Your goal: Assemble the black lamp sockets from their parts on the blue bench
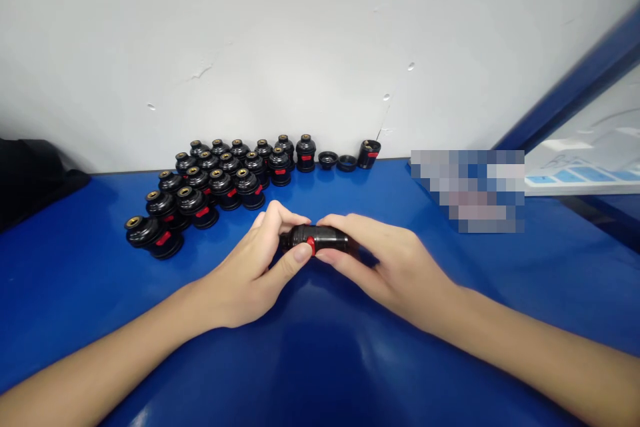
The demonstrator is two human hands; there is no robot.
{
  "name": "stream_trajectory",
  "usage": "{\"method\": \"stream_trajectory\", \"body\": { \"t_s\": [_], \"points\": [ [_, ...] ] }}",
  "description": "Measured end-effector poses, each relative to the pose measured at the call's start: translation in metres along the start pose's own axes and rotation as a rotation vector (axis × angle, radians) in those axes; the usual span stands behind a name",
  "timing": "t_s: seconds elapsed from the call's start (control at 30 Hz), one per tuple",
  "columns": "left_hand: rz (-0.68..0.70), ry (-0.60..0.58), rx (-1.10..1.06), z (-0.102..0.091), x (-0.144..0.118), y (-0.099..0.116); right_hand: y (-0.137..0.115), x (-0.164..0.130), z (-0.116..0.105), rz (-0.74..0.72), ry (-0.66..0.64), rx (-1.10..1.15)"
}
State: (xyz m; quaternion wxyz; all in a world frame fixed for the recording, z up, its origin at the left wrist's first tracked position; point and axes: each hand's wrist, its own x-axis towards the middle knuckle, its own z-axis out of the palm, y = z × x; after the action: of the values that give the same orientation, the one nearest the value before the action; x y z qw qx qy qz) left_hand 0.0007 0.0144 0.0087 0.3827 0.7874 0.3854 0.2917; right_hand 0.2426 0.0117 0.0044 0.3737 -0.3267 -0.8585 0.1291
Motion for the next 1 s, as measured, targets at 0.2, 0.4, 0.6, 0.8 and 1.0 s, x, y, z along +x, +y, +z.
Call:
{"method": "stream_trajectory", "body": {
  "t_s": [0.2,0.4,0.6,0.8,1.0],
  "points": [
    [-0.04,-0.022,-0.056,-0.003,0.0,0.0,0.004,-0.003,0.002,-0.067,0.038,-0.05],
    [-0.062,-0.004,-0.117,-0.002,-0.001,0.004,0.005,-0.004,0.003,-0.097,0.061,-0.081],
    [-0.078,0.016,-0.223,0.002,-0.002,0.008,0.004,-0.005,0.003,-0.152,0.071,-0.104],
    [-0.197,0.029,-0.326,0.005,0.001,0.008,0.006,-0.006,0.001,-0.259,0.1,-0.138],
    [-0.057,0.076,-0.226,0.008,0.004,0.004,0.005,0.001,-0.001,-0.133,0.131,-0.009]
  ]
}}
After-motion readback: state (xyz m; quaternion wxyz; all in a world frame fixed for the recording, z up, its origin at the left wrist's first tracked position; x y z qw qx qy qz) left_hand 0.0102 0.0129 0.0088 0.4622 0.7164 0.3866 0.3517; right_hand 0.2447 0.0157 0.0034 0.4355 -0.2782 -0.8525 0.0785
